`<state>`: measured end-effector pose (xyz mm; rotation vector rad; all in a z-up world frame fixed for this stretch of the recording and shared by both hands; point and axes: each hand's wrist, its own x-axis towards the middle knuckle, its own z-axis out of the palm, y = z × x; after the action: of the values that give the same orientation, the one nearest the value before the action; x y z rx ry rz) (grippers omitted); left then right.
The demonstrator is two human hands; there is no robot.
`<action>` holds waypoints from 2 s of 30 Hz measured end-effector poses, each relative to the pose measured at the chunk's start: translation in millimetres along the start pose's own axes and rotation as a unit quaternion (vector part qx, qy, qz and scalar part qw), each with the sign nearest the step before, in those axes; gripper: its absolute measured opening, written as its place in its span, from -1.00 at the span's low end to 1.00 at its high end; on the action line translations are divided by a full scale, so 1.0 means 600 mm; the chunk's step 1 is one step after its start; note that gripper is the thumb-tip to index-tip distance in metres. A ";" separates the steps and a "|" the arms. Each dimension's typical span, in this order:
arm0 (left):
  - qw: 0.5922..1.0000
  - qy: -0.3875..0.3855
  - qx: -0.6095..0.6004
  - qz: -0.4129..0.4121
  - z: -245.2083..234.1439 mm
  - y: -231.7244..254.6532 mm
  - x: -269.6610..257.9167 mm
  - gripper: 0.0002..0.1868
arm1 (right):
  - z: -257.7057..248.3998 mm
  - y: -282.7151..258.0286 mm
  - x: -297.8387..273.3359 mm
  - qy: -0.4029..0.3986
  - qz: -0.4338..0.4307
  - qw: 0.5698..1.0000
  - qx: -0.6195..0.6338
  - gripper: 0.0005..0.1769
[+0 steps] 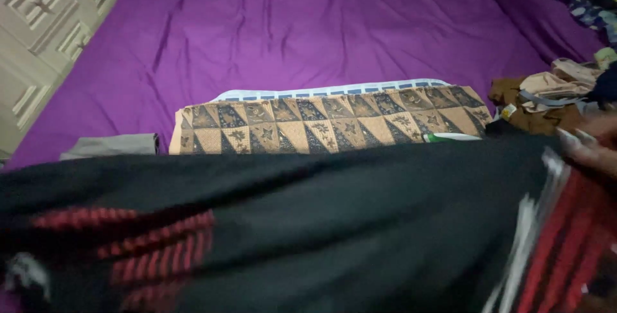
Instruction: Ironing a pair of black athletic shorts on an ironing board and then folding them.
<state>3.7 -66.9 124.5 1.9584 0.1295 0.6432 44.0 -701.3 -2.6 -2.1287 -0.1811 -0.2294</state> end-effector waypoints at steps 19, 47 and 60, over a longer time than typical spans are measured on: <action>0.868 -0.242 0.353 -0.251 0.292 -0.509 -0.100 -0.25 | 0.338 0.043 -0.073 -0.314 0.314 0.862 -0.245 -0.50; 0.775 -0.487 0.372 -0.152 0.251 -0.237 -0.192 -0.75 | 0.207 0.029 -0.053 -0.062 0.330 0.940 -0.053 -0.80; 0.985 -0.002 0.072 0.154 0.168 -0.148 0.064 -0.88 | 0.216 -0.158 0.194 0.164 0.095 0.958 0.215 -0.83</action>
<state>102.4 -92.8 28.8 2.1406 -0.1370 0.8497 148.1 -536.7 33.3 -1.6352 0.1584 -0.3872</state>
